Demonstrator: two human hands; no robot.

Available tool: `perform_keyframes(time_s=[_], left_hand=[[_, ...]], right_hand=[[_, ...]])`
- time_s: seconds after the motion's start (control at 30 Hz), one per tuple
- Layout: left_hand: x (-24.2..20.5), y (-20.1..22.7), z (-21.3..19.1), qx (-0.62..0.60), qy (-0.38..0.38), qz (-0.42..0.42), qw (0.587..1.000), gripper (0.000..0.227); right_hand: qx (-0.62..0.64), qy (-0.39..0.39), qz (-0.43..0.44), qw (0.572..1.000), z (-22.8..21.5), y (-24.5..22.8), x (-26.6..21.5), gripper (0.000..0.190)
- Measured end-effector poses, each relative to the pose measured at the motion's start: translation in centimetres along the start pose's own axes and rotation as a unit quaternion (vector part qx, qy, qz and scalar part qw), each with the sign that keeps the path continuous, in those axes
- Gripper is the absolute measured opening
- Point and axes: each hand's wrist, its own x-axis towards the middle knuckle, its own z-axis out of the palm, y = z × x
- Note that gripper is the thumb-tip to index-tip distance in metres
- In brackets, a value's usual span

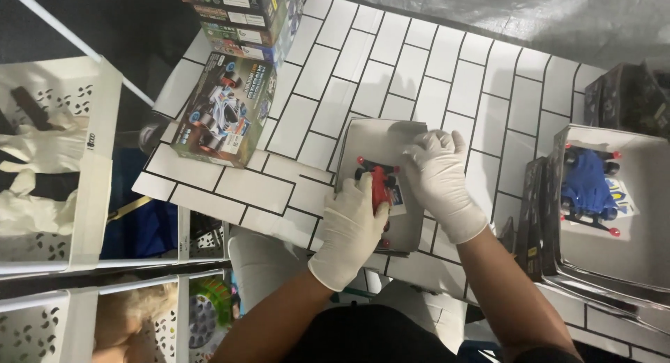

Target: The person assembles two toy cars, a blue one and a red one, by removing them from their packaging and attaching wheels and other parts. They use pliers to remove a small piece from the red car's chassis. The person also handles the packaging boxes and a sticker sheet.

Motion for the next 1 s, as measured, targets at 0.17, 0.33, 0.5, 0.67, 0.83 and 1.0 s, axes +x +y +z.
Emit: perform_keyframes(time_s=[0.17, 0.33, 0.5, 0.67, 0.83, 1.0], left_hand=[[-0.2, -0.2, 0.6, -0.024, 0.029, 0.003, 0.999, 0.053], [0.0, -0.8, 2.1, -0.019, 0.047, 0.009, 0.999, 0.054], [-0.1, -0.9, 2.0, -0.034, 0.050, 0.013, 0.998, 0.051], [0.0, -0.9, 1.6, -0.028, 0.057, 0.012, 0.998, 0.047], [-0.1, -0.5, 1.3, -0.041, 0.076, 0.033, 0.996, 0.051], [-0.2, -0.3, 1.3, -0.046, 0.078, 0.046, 0.995, 0.053]], right_hand=[[0.035, -0.066, -0.019, 0.997, -2.1, -0.9, 0.0, 0.024], [-0.021, -0.072, -0.024, 0.997, -1.9, -1.1, 0.4, 0.019], [-0.057, -0.111, -0.031, 0.992, -2.2, -1.2, 0.7, 0.024], [-0.017, -0.078, -0.008, 0.997, -3.7, -1.7, 0.7, 0.026], [0.159, 0.049, -0.049, 0.985, -1.7, -3.0, 1.3, 0.017], [0.164, 0.099, -0.061, 0.980, 0.4, -3.5, 2.3, 0.016]])
